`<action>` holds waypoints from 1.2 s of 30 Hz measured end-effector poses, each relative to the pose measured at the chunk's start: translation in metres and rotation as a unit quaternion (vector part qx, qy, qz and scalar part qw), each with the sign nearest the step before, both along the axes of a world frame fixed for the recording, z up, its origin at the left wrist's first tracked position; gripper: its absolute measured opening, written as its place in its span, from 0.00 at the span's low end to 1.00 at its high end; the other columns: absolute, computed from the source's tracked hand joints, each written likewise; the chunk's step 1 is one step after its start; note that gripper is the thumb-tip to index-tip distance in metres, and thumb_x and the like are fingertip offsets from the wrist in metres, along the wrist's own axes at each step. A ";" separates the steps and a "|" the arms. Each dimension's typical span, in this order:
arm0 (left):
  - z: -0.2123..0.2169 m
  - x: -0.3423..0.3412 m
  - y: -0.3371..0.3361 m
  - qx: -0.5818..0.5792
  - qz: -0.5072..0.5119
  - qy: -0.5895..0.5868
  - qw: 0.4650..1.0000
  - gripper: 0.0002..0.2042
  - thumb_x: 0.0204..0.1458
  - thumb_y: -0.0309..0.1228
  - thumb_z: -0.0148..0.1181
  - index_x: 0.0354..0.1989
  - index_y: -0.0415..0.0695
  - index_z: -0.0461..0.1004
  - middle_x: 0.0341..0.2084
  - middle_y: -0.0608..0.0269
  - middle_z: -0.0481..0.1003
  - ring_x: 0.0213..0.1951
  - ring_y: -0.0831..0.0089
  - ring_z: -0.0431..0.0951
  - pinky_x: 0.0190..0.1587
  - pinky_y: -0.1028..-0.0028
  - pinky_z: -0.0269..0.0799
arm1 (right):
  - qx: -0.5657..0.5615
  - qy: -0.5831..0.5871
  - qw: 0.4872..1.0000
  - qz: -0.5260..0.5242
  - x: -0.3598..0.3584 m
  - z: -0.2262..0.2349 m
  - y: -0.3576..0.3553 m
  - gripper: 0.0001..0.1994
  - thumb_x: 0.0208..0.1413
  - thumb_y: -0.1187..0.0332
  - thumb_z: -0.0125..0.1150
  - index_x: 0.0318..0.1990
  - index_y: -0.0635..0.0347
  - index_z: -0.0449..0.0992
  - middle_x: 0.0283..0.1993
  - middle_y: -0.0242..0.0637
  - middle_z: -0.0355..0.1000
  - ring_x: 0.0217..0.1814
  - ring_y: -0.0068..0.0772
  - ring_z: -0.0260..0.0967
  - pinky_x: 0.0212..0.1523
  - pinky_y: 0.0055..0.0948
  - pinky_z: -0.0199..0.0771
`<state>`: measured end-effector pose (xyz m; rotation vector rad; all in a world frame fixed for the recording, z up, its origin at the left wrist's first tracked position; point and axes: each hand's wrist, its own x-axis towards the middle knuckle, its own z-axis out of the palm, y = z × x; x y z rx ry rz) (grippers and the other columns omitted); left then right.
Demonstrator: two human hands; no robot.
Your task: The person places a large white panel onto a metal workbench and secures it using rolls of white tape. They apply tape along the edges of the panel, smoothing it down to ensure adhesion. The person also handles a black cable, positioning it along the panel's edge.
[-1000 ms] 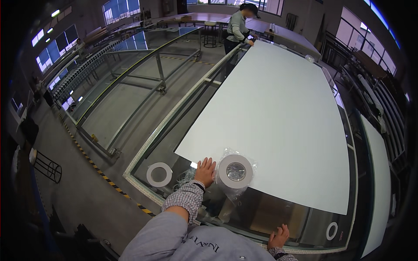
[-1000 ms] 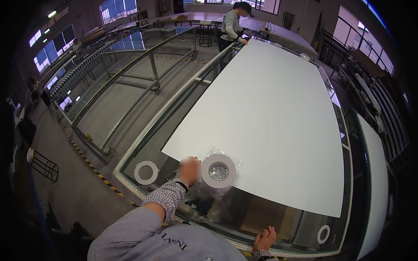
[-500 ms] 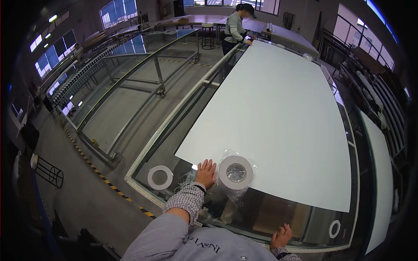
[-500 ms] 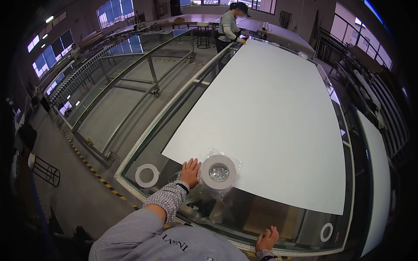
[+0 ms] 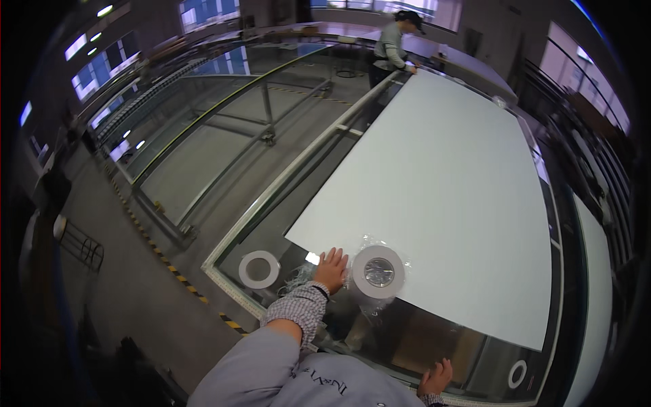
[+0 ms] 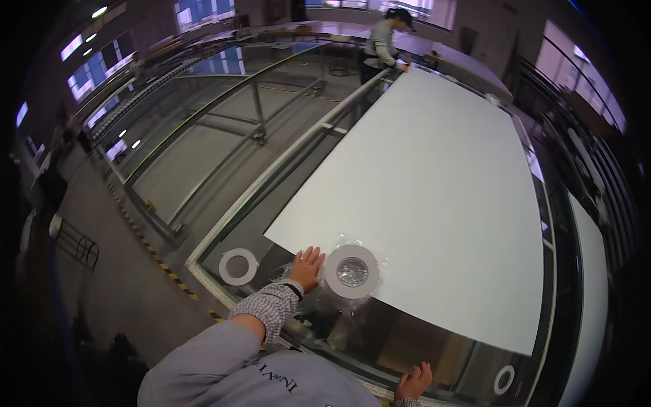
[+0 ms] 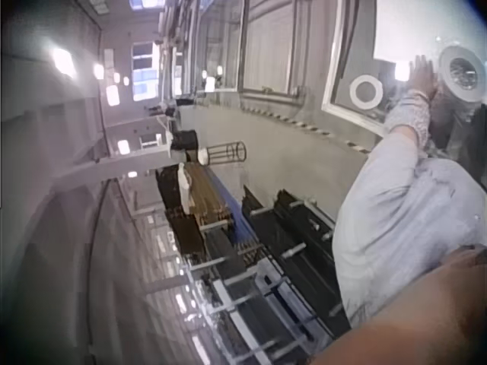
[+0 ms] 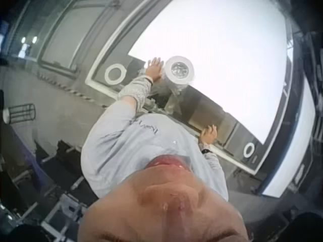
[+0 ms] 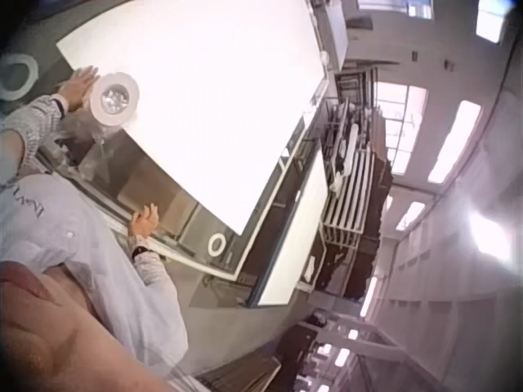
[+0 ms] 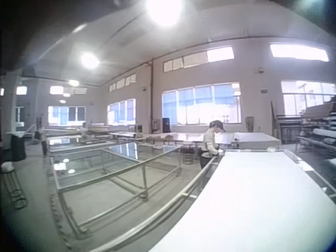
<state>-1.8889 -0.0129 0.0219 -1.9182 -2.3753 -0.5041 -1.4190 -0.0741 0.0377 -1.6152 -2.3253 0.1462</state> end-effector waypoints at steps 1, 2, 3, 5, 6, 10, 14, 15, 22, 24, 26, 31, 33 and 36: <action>0.000 0.000 -0.003 -0.013 0.009 0.008 1.000 0.23 0.51 0.38 0.47 0.56 0.44 0.61 0.58 0.52 0.57 0.62 0.56 0.51 0.60 0.50 0.45 | 0.021 0.006 1.000 0.014 -0.001 -0.004 0.004 0.17 0.43 0.74 0.54 0.44 0.65 0.63 0.57 0.52 0.55 0.62 0.55 0.48 0.59 0.50 0.47; -0.006 -0.003 -0.003 -0.004 0.011 0.003 1.000 0.23 0.51 0.39 0.46 0.56 0.43 0.60 0.59 0.52 0.56 0.62 0.56 0.51 0.60 0.50 0.45 | 0.025 -0.019 0.999 0.036 -0.007 0.007 0.009 0.17 0.47 0.68 0.54 0.45 0.64 0.65 0.55 0.51 0.59 0.60 0.52 0.52 0.59 0.46 0.51; -0.013 -0.005 -0.002 0.006 0.012 -0.002 1.000 0.24 0.52 0.39 0.46 0.57 0.43 0.60 0.59 0.52 0.56 0.63 0.56 0.51 0.60 0.49 0.45 | 0.032 -0.045 0.997 0.058 -0.014 0.018 0.014 0.17 0.51 0.63 0.53 0.46 0.63 0.68 0.53 0.49 0.63 0.57 0.50 0.57 0.58 0.43 0.55; -0.008 0.002 0.002 -0.001 0.004 -0.006 1.000 0.23 0.53 0.39 0.45 0.57 0.43 0.60 0.59 0.52 0.56 0.63 0.57 0.51 0.61 0.50 0.44 | 0.101 -0.036 0.993 0.047 -0.014 0.010 0.010 0.18 0.44 0.64 0.58 0.44 0.59 0.69 0.49 0.48 0.66 0.53 0.51 0.61 0.53 0.45 0.61; -0.009 0.001 0.001 -0.002 0.008 -0.007 1.000 0.23 0.53 0.39 0.45 0.57 0.43 0.60 0.59 0.52 0.56 0.63 0.57 0.51 0.61 0.50 0.44 | 0.111 -0.041 0.991 0.055 -0.015 0.011 0.010 0.18 0.44 0.64 0.58 0.44 0.59 0.70 0.49 0.48 0.66 0.52 0.50 0.62 0.52 0.44 0.63; -0.009 0.001 -0.003 0.005 0.013 0.002 1.000 0.22 0.53 0.39 0.45 0.56 0.43 0.60 0.58 0.53 0.57 0.62 0.58 0.51 0.60 0.52 0.45 | 0.141 -0.044 0.987 0.058 -0.011 0.000 0.013 0.17 0.44 0.63 0.59 0.42 0.57 0.71 0.47 0.46 0.67 0.50 0.48 0.65 0.50 0.42 0.65; -0.009 0.001 -0.004 0.014 0.020 0.001 1.000 0.22 0.52 0.38 0.47 0.55 0.44 0.61 0.57 0.53 0.57 0.62 0.58 0.52 0.60 0.53 0.46 | 0.152 -0.069 0.984 0.056 -0.006 -0.008 0.017 0.15 0.44 0.62 0.60 0.40 0.55 0.72 0.47 0.43 0.68 0.51 0.45 0.65 0.51 0.42 0.65; -0.008 0.002 -0.003 0.011 0.019 -0.001 1.000 0.22 0.52 0.38 0.47 0.55 0.44 0.61 0.57 0.53 0.57 0.62 0.58 0.52 0.60 0.53 0.45 | 0.158 -0.066 0.984 0.058 -0.006 -0.008 0.018 0.15 0.44 0.62 0.59 0.40 0.55 0.72 0.47 0.43 0.68 0.51 0.45 0.65 0.51 0.42 0.65; -0.013 0.001 0.001 0.023 0.012 -0.010 1.000 0.22 0.51 0.35 0.48 0.56 0.43 0.60 0.58 0.51 0.56 0.61 0.56 0.53 0.59 0.51 0.47 | 0.150 -0.062 0.984 0.067 -0.010 0.000 0.016 0.16 0.44 0.64 0.59 0.42 0.59 0.71 0.48 0.46 0.68 0.51 0.48 0.65 0.51 0.42 0.64; -0.013 0.000 -0.001 0.014 0.012 -0.012 1.000 0.22 0.51 0.35 0.47 0.56 0.43 0.60 0.58 0.51 0.56 0.61 0.56 0.52 0.60 0.50 0.47 | 0.027 -0.034 0.998 0.046 -0.023 0.029 0.013 0.17 0.45 0.65 0.58 0.44 0.60 0.70 0.51 0.48 0.65 0.54 0.50 0.61 0.54 0.44 0.60; -0.010 0.000 0.000 0.006 0.008 -0.012 1.000 0.22 0.52 0.36 0.47 0.56 0.43 0.60 0.59 0.51 0.56 0.62 0.56 0.52 0.60 0.50 0.46 | 0.041 -0.029 0.998 0.029 -0.017 0.017 0.013 0.17 0.45 0.65 0.58 0.44 0.61 0.70 0.52 0.49 0.64 0.56 0.51 0.58 0.56 0.45 0.57; -0.010 -0.003 0.000 0.012 0.005 -0.005 1.000 0.23 0.52 0.38 0.47 0.56 0.43 0.61 0.58 0.52 0.56 0.62 0.57 0.51 0.60 0.50 0.45 | 0.022 -0.026 0.999 0.016 -0.022 0.025 0.011 0.17 0.48 0.66 0.56 0.46 0.61 0.68 0.55 0.49 0.62 0.59 0.51 0.55 0.58 0.46 0.54; -0.015 -0.001 -0.002 0.022 0.006 -0.007 1.000 0.22 0.51 0.38 0.48 0.55 0.43 0.61 0.58 0.52 0.57 0.62 0.56 0.52 0.60 0.50 0.45 | 0.000 -0.025 1.000 0.017 -0.019 0.028 0.008 0.17 0.49 0.65 0.56 0.46 0.61 0.68 0.55 0.49 0.61 0.59 0.52 0.54 0.59 0.47 0.52; -0.011 0.001 0.001 0.014 0.005 -0.012 1.000 0.22 0.52 0.38 0.47 0.56 0.44 0.61 0.58 0.52 0.57 0.62 0.57 0.51 0.60 0.50 0.45 | 0.003 -0.007 1.000 0.012 -0.016 0.021 0.009 0.17 0.49 0.65 0.55 0.47 0.62 0.67 0.57 0.50 0.59 0.60 0.54 0.53 0.59 0.47 0.51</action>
